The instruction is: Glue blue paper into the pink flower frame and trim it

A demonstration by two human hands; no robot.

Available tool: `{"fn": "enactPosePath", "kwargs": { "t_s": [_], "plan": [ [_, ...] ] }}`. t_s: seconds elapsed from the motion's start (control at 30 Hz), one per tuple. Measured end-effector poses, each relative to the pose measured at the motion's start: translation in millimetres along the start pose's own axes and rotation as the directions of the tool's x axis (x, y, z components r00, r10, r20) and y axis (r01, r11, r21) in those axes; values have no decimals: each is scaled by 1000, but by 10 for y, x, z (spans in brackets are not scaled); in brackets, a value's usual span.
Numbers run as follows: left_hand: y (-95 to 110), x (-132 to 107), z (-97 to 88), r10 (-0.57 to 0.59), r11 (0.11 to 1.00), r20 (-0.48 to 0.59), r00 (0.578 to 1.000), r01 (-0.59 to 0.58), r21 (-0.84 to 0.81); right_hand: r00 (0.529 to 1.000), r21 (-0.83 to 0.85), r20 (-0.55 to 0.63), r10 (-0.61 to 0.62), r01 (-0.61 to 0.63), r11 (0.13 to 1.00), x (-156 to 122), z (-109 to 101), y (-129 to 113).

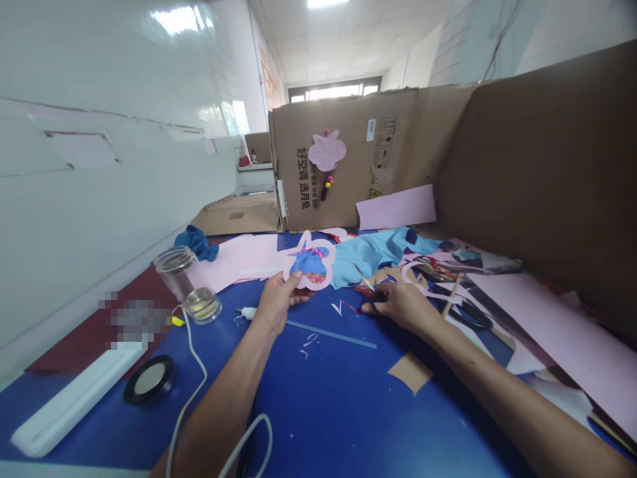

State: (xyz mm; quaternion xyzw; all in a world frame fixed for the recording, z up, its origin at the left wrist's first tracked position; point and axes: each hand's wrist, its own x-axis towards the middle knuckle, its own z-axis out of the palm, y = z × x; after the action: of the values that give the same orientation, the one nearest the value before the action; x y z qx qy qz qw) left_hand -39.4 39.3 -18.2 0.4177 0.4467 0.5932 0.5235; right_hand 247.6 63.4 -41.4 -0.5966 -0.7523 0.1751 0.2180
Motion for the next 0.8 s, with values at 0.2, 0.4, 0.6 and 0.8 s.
{"fn": "enactPosePath", "kwargs": {
  "t_s": [0.2, 0.4, 0.6, 0.8],
  "plan": [
    [-11, -22, 15, -18, 1000, 28, 999, 18, 12, 987, 278, 152, 43, -85, 957, 51, 60, 22],
    [-39, -31, 41, -36, 999, 50, 998, 34, 40, 998, 79, -56, -22, 26, 997, 84, 90, 37],
    [-80, -37, 52, -42, 995, 76, 996, 35, 91, 1000, 141, -8, 1, 0, 990, 144, 133, 77],
    [-122, -43, 76, -76, 991, 103, 992, 63, 121, 995, 268, 56, 77, -89, 959, 166, 166, 77]
  ]
}}
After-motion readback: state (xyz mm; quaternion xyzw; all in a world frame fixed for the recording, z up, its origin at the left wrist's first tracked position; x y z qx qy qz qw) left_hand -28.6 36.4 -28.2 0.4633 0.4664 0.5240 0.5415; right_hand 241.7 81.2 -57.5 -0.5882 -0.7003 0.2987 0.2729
